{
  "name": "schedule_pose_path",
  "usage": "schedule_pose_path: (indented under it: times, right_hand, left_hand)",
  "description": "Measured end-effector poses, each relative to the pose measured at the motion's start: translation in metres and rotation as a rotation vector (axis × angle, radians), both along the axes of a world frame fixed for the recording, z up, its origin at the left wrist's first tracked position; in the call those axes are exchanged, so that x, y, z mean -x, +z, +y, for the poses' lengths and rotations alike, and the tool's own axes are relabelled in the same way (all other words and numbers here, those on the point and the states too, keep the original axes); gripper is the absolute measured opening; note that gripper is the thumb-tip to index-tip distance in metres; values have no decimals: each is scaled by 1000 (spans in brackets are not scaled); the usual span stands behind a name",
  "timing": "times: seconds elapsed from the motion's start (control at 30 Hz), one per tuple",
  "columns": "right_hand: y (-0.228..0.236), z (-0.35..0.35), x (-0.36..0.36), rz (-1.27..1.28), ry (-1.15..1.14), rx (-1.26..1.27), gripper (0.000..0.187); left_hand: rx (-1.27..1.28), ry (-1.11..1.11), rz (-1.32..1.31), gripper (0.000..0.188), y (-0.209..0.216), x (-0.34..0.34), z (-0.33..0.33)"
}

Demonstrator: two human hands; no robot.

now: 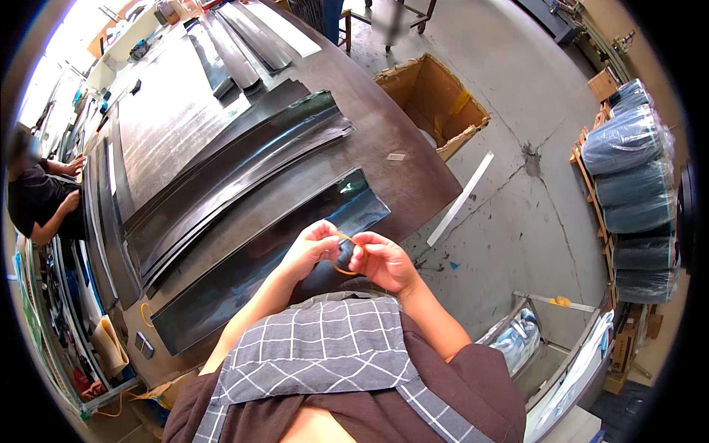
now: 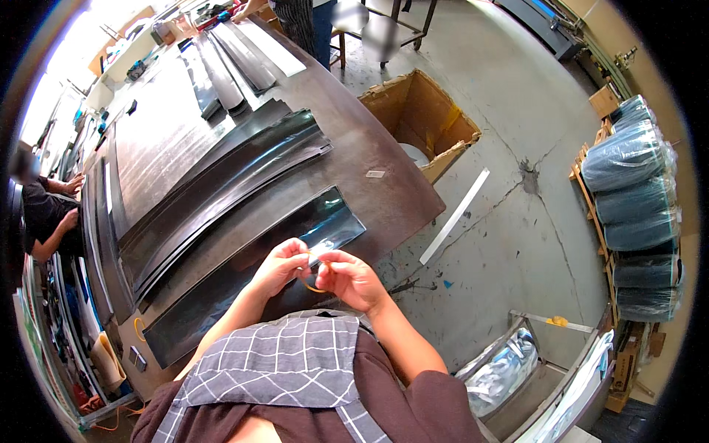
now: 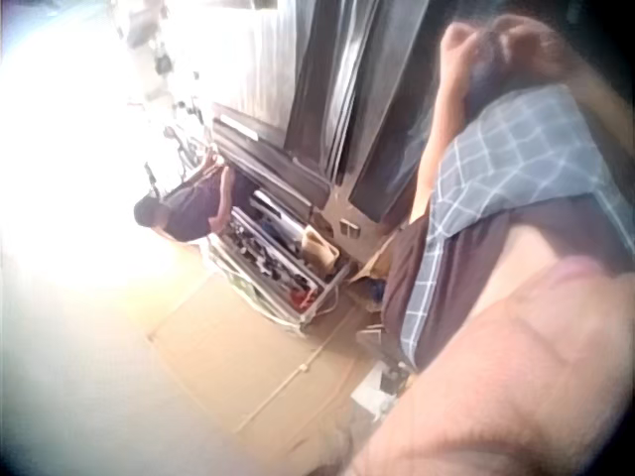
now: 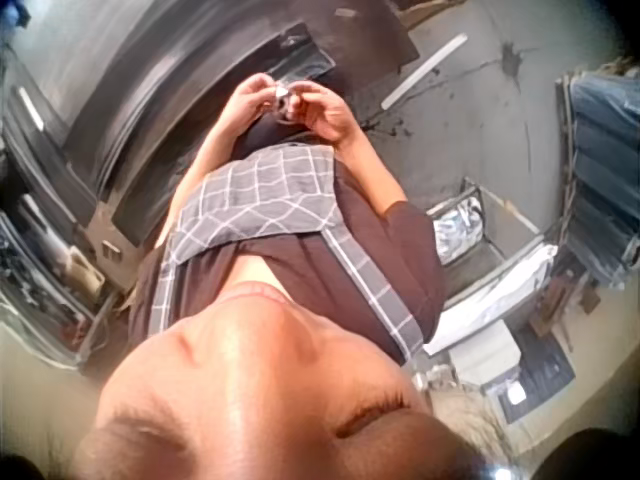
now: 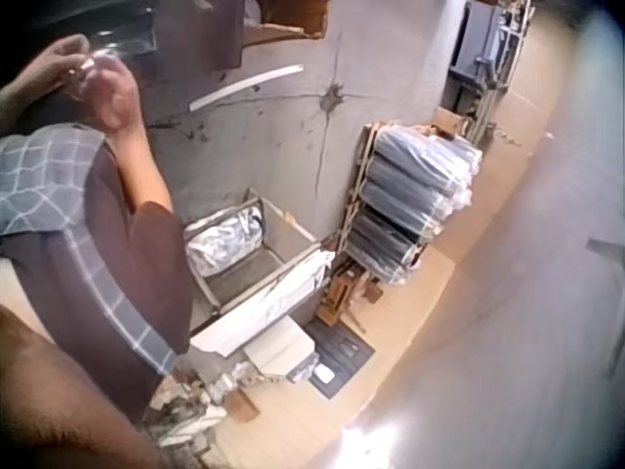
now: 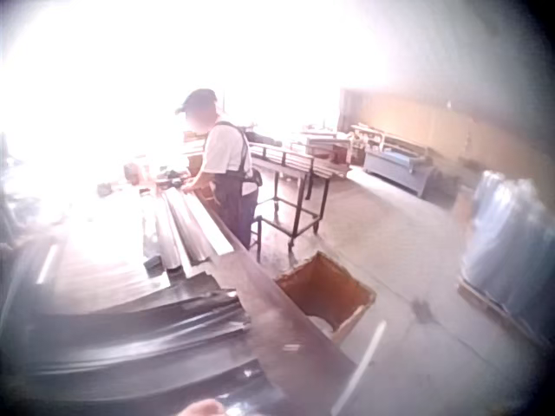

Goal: The person walks through a workshop and joins colleagues at a large workbench. They handle long, dark, curved car parts, aligning them on the table. The person then applies a white protective film to the surface of the parts, smoothing it out by hand.

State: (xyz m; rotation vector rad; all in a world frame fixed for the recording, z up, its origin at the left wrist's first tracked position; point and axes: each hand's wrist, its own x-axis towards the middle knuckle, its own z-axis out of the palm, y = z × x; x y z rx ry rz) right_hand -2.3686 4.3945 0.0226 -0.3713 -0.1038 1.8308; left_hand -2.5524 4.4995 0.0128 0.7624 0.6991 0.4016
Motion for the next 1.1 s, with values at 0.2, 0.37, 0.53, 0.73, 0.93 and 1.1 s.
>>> schedule_pose_path:
  times: [0.2, 0.37, 0.53, 0.73, 0.93, 1.1]
  right_hand:
    - [14, -18, -57, -214, -219, 116, 44]
    - [-27, -11, -80, -396, -347, 366, 20]
    - [-45, 7, -72, -689, -301, 501, 35]
    - [-97, 24, -56, -1067, -520, 238, 38]
    - [-81, 47, -42, -1239, -414, 200, 54]
    - [-67, 56, -72, -1170, -94, 99, 63]
  left_hand:
    - [-1033, 239, 646, 40, -39, -65, 59]
    - [-1078, -288, 1182, 60, -35, -79, 110]
    - [-701, -570, 901, 45, -61, -77, 144]
    - [-845, -606, 945, 42, -34, -79, 127]
    - [-771, -652, 899, 42, 17, -80, 108]
    - [-842, -548, 818, 39, 39, -67, 105]
